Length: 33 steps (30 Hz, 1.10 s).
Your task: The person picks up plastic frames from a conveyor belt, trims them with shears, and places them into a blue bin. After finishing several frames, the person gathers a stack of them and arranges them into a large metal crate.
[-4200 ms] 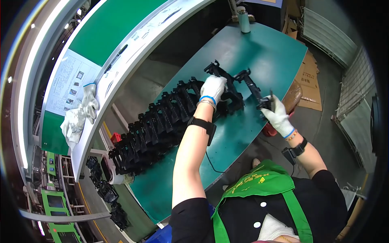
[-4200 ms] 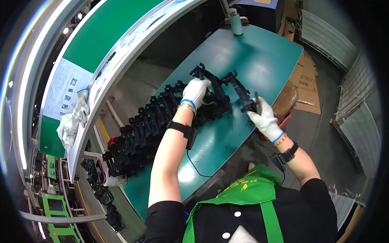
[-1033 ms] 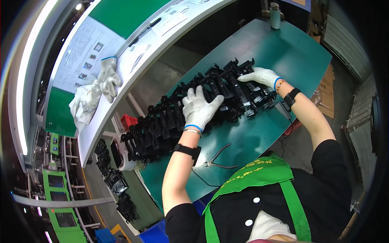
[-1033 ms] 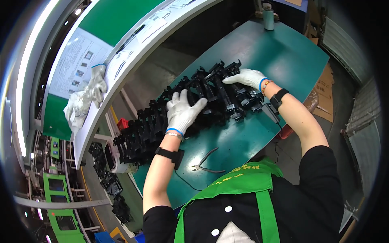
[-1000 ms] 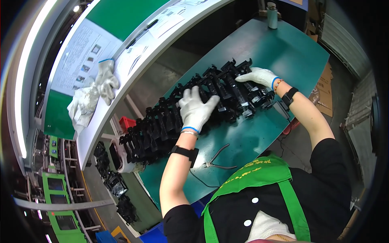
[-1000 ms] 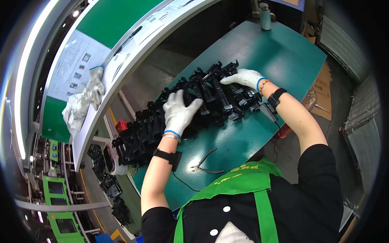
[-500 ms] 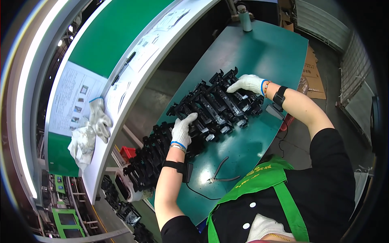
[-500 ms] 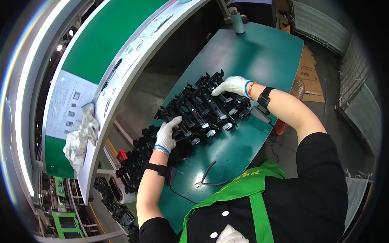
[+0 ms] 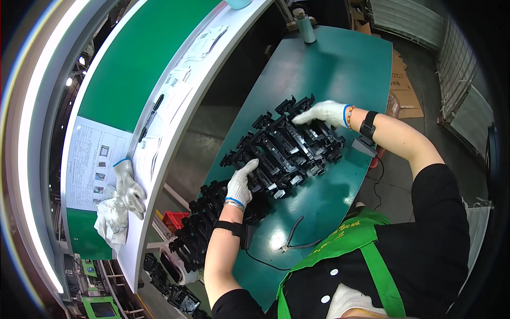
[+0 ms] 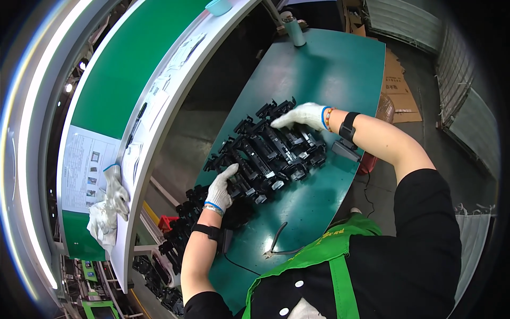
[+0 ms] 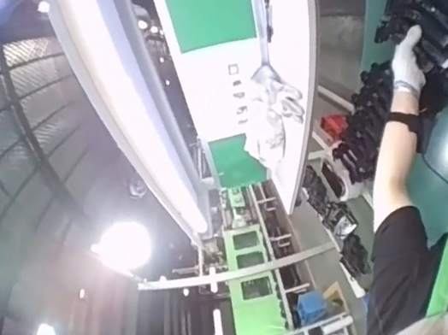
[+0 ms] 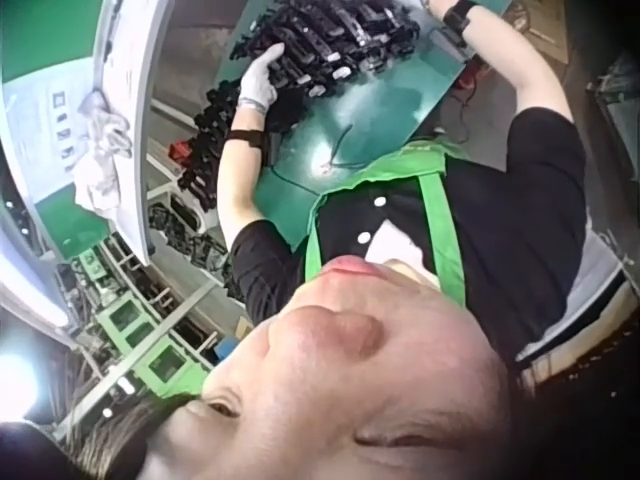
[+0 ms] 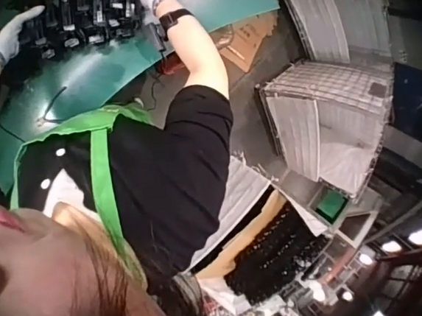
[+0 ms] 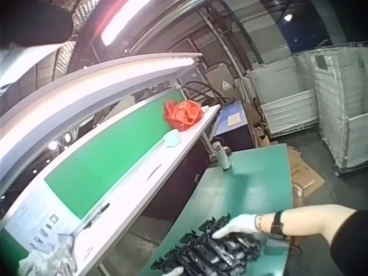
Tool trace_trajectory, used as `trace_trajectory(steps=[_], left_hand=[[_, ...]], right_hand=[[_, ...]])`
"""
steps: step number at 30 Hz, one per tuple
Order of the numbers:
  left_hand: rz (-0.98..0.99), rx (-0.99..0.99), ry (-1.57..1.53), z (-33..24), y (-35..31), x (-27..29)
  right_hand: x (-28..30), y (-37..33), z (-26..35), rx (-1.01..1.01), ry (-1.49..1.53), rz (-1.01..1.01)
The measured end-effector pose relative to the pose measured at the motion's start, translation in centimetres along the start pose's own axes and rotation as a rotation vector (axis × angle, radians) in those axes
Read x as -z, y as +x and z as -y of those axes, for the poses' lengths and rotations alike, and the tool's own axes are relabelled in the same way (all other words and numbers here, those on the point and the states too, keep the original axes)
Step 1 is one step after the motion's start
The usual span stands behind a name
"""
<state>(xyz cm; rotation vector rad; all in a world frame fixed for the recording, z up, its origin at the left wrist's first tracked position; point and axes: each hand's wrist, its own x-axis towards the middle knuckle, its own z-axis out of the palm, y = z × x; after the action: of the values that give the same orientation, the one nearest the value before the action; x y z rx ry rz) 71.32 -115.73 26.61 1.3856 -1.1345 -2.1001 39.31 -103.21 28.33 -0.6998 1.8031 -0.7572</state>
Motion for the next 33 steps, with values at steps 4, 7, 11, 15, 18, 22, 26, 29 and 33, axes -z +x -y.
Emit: trace_trajectory(steps=[4, 7, 11, 15, 18, 22, 26, 29, 33], left_hand=[[0.008, -0.028, 0.005, -0.3, -0.2, -0.5], [-0.043, -0.047, 0.018, -0.1, 0.3, -0.6], [-0.059, -0.029, 0.072, 0.6, 1.2, 0.5], [-0.139, -0.004, 0.232, 1.0, 1.0, 0.7], [-0.043, 0.023, 0.139, 1.7, -1.1, -0.2], [-0.086, 0.002, 0.259, 1.3, -3.1, -0.9], [-0.115, 0.002, 0.030, 2.1, -1.7, -0.6], [-0.037, 0.037, -0.007, 2.2, -2.0, -0.9], [-0.005, 0.047, -0.047, 2.2, -2.3, -1.3]], right_hand=[[0.0, 1.1, -0.5, 0.062, 0.148, 0.113], [-1.1, 2.0, -1.6, 0.191, 0.328, 0.224], [-1.9, 2.0, -1.0, 0.122, 0.376, 0.131], [-1.9, 0.5, 0.5, 0.081, 0.216, 0.132], [-1.2, -1.5, 0.8, 0.099, 0.199, 0.162], [-0.5, 0.0, -0.4, 0.105, 0.000, 0.017], [-0.3, -0.3, 2.1, 0.098, -0.072, 0.051], [0.5, 0.5, 1.0, 0.055, -0.100, 0.074], [0.1, -0.2, 0.6, 0.140, -0.162, 0.105]])
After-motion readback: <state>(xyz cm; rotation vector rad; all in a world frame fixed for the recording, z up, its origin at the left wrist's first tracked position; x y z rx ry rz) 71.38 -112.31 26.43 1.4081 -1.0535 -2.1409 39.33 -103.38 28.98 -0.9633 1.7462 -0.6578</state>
